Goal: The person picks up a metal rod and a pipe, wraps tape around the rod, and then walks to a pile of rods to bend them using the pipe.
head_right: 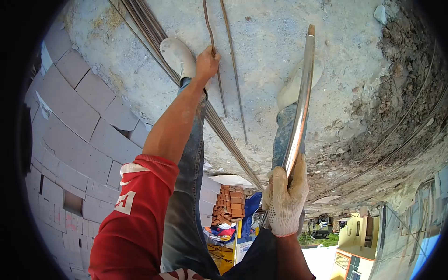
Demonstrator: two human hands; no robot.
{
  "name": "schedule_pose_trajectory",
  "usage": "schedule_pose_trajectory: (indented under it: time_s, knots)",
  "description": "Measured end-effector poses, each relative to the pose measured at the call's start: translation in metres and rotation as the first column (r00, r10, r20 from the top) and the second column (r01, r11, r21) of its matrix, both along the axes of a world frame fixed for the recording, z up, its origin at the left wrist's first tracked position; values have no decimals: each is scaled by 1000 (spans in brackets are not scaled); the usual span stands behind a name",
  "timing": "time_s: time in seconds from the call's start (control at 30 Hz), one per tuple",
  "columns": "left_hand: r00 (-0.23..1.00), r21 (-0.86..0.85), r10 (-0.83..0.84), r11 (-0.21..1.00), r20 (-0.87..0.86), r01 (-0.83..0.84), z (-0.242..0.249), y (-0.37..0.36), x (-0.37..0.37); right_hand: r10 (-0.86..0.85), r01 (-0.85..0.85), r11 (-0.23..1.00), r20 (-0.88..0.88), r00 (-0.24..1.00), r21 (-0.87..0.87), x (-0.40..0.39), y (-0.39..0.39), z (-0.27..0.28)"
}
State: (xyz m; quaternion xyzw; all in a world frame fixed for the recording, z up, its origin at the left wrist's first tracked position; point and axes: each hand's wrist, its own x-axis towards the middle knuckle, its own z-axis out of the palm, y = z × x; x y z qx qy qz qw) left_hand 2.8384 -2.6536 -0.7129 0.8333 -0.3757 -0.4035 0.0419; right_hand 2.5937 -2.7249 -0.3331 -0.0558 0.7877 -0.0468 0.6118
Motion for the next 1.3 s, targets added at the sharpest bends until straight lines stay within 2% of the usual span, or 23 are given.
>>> schedule_pose_trajectory:
  time_s: [0.03,0.07,0.1,0.13,0.17,0.33,0.47,0.53,0.57,0.6,0.67,0.73,0.8,0.83,0.87,0.93,1.0,1.03,1.07,1.17,1.23,1.27,1.3]
  knots:
    - [992,-21,42,999,-116,-45,5,2,0,26,-26,999,9,1000,46,1,-4,3]
    - [993,-27,31,999,-112,-35,9,1,0,51,-52,995,18,999,84,1,-8,3]
    - [894,57,273,961,-356,-271,14,-1,-1,92,-95,993,41,995,71,-5,-2,2]
    - [679,197,487,865,-549,-461,19,-3,-3,87,-90,994,42,995,64,-6,-1,1]
    - [682,190,480,868,-551,-458,26,-9,-6,96,-101,992,66,993,71,-7,-1,1]
    - [502,339,601,785,-623,-518,39,-28,-21,156,-166,983,120,980,78,-12,3,-4]
    - [514,315,633,755,-579,-575,40,-44,-24,313,-319,945,97,945,65,-27,0,6]
    - [481,255,647,716,-592,-650,32,-52,-18,286,-320,922,174,942,217,-30,-21,22]
    - [475,252,653,708,-590,-660,26,-47,-18,418,-452,867,186,889,211,-41,-22,23]
    - [501,264,639,733,-584,-627,18,-37,-19,430,-464,861,189,883,210,-47,-26,23]
    - [526,260,621,754,-582,-603,19,-24,-22,637,-663,746,220,739,68,-54,-38,24]
    - [697,386,619,780,-361,-492,44,-4,-36,701,-728,680,218,679,80,-57,-52,29]
    - [730,369,609,785,-311,-498,10,53,-52,886,-863,462,128,445,-203,-59,-60,32]
    - [719,369,622,776,-310,-512,12,69,-58,856,-861,501,201,476,-95,-52,-73,36]
    - [676,432,673,728,-300,-533,18,83,-66,864,-869,486,202,461,-95,-57,-74,35]
    - [625,482,725,674,-290,-559,23,101,-80,934,-943,315,208,289,-107,-71,-76,28]
    - [739,291,655,746,-158,-599,35,110,-100,944,-951,272,232,234,-147,-62,-86,22]
    - [586,301,783,622,-211,-723,42,105,-107,948,-957,234,261,185,-172,-58,-90,17]
    - [567,293,798,602,-203,-743,48,101,-105,949,-961,192,288,131,-197,-54,-94,14]
    - [579,320,773,634,-258,-704,67,91,-104,958,-968,56,285,-16,-244,-48,-94,6]
    - [737,370,654,736,-173,-567,85,91,-101,948,-957,-6,302,-98,-290,-45,-92,1]
    - [725,366,665,729,-177,-579,81,101,-109,949,-957,-25,295,-114,-289,-44,-89,-2]
    - [634,294,720,694,-282,-657,70,118,-121,945,-956,-28,303,-120,-293,-44,-86,-5]
